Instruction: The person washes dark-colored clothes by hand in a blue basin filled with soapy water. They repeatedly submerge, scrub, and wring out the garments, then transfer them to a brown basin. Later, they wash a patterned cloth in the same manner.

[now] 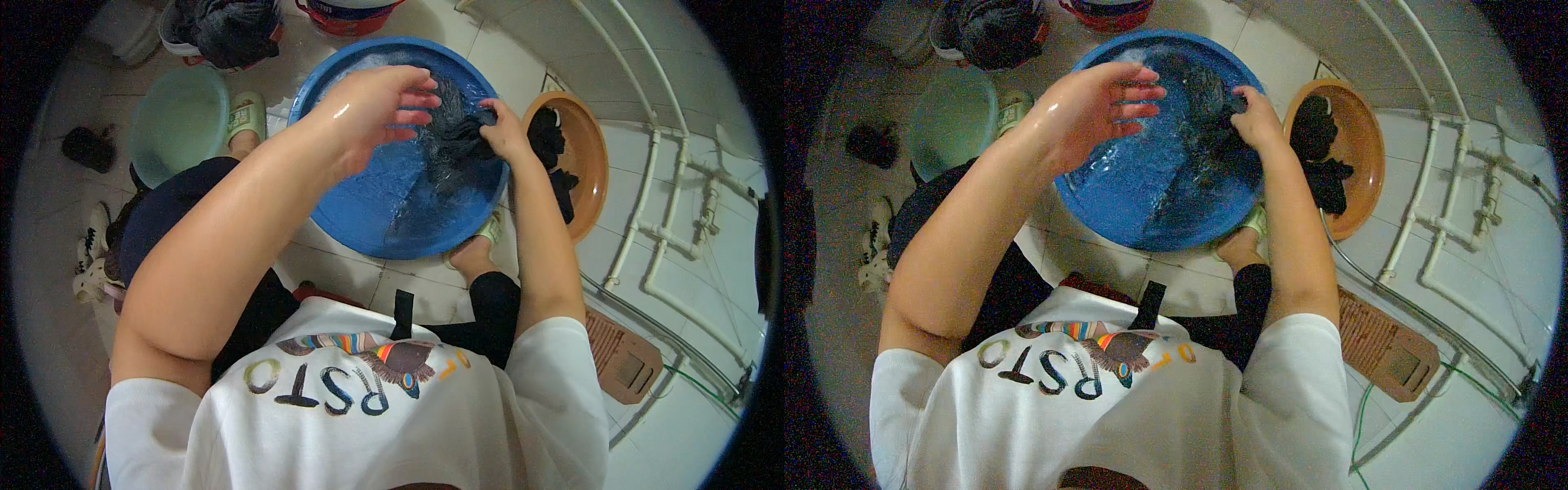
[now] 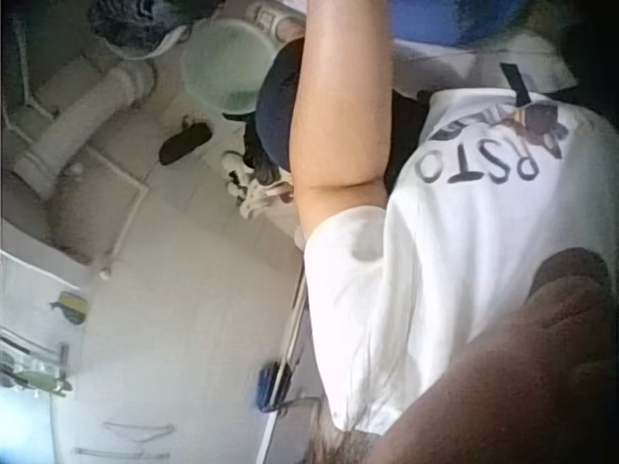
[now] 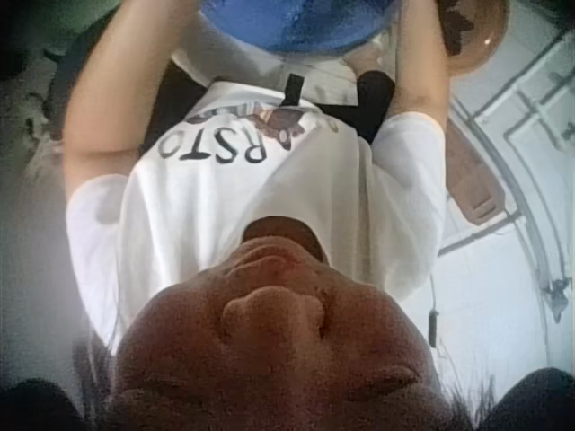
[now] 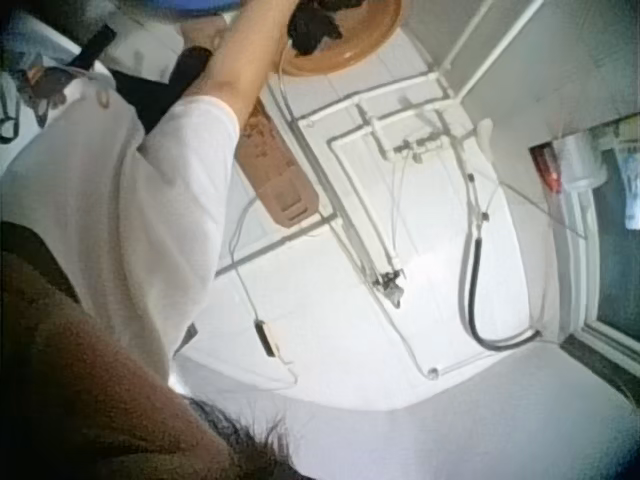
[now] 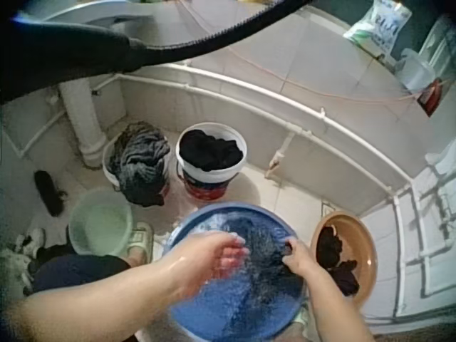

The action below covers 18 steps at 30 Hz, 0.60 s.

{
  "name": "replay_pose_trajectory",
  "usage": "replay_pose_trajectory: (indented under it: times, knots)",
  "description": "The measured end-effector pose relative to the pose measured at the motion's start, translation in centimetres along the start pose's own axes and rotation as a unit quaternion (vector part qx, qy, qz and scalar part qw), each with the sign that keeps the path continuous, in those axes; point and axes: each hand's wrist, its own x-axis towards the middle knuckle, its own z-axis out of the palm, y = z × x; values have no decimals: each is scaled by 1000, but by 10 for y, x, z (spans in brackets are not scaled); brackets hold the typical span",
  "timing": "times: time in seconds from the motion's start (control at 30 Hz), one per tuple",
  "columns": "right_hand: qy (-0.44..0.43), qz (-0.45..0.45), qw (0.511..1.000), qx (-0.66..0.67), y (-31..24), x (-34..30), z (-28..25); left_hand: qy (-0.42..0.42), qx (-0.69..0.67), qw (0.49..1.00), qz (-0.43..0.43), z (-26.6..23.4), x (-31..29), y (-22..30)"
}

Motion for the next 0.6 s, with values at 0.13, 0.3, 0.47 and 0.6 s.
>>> replay_pose_trajectory:
  times: [0.13, 0.3, 0.47, 0.6]
  knots:
    - [184, -10, 982, 48, 24, 23, 48, 15, -4, 1000, -18, -2, 3, -3]
    - [135, 265, 923, 246, 76, 32, 139, 28, -4, 999, -33, 0, 4, -5]
    - [12, 237, 941, 240, 77, 16, 167, 28, -17, 999, -37, 2, 2, -5]
    - [-165, 361, 869, 296, 113, -11, 191, 35, -19, 999, -36, 5, -4, -1]
